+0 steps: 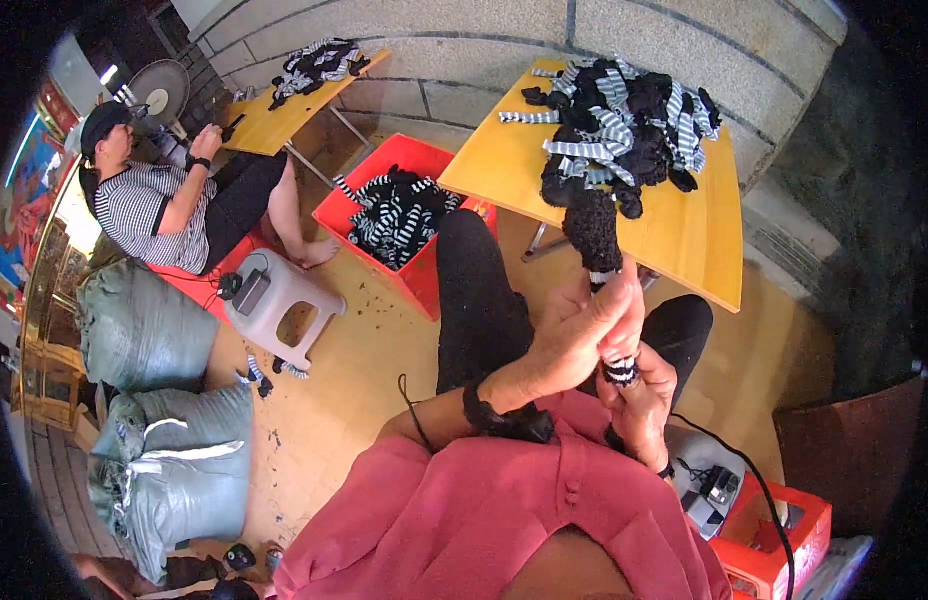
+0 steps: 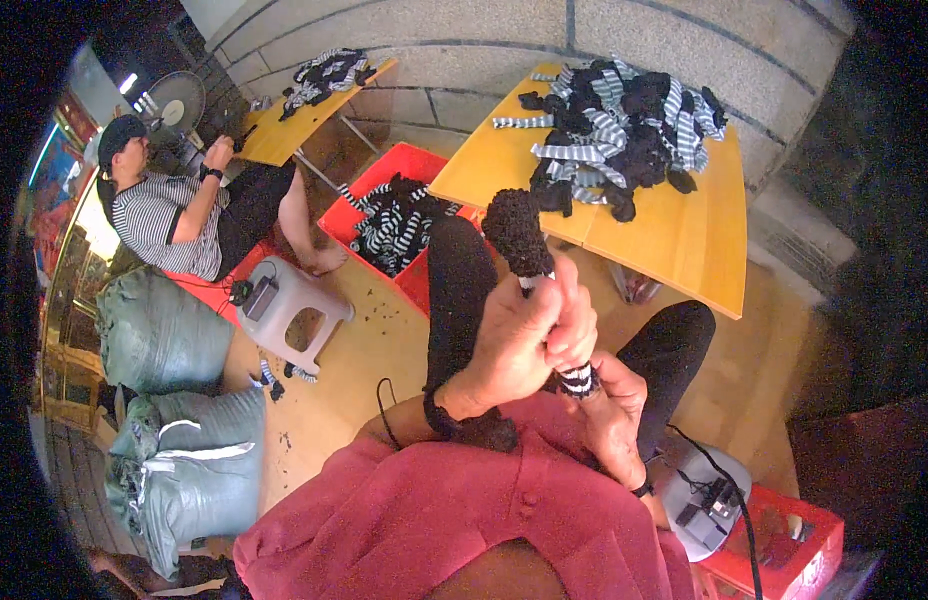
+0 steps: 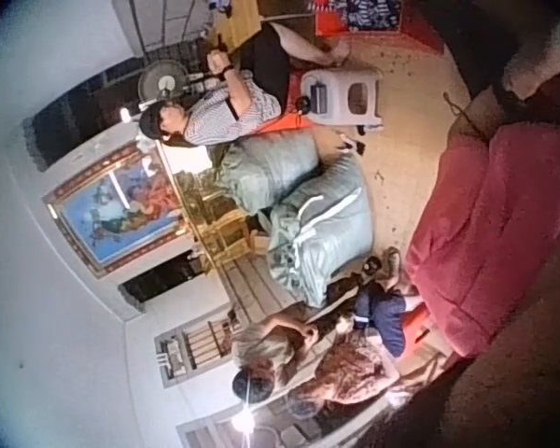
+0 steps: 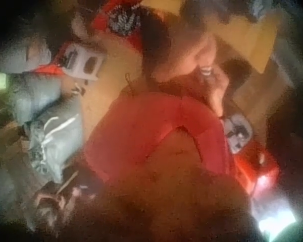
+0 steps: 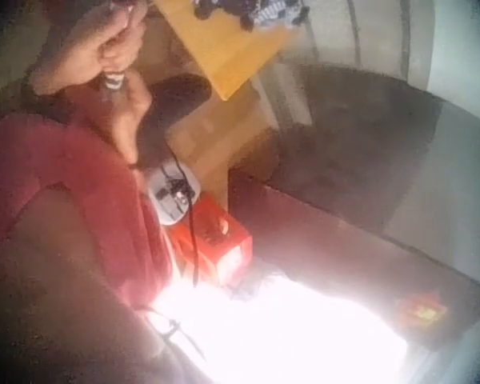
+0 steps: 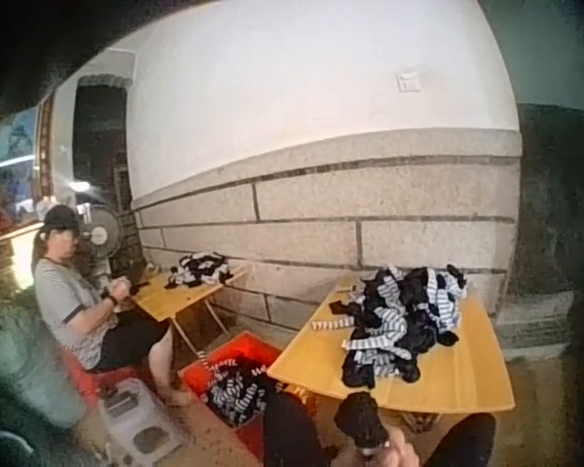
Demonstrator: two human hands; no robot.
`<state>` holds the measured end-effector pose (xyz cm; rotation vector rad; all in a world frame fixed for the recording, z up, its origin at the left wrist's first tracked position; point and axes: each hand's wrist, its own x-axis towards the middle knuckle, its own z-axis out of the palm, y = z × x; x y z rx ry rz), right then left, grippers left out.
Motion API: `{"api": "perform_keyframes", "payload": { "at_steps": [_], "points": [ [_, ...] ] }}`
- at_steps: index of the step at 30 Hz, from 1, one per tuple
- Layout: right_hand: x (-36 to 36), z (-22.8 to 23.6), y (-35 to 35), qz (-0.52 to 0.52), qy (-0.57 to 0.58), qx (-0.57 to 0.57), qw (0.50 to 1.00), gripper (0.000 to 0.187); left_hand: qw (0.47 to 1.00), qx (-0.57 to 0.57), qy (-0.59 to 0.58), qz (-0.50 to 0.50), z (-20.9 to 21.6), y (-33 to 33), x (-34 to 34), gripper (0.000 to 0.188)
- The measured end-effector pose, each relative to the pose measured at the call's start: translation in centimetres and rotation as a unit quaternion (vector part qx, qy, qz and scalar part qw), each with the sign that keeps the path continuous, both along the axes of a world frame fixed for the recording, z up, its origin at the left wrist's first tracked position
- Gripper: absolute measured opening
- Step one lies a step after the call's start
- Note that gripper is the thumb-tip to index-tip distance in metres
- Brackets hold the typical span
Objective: Turning small striped fabric tubes right-side out using a thin turning rod.
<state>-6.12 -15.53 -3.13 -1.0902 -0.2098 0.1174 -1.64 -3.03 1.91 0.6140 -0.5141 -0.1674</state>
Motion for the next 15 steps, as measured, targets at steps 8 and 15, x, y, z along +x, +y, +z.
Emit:
{"api": "perform_keyframes", "payload": {
  "at_steps": [8,15],
  "points": [
    [-1.0,-1.7,-0.8,-0.079,-0.041,-0.143,0.986,0.013,0.992,0.001,-0.018,0.129,2.9,2.1,0.7,0.032],
    [-0.1,-1.1,-0.6,-0.173,-0.160,-0.249,0.939,0.012,0.998,0.011,0.014,-0.056,0.1,-0.2,-0.2,0.027]
  ]
}}
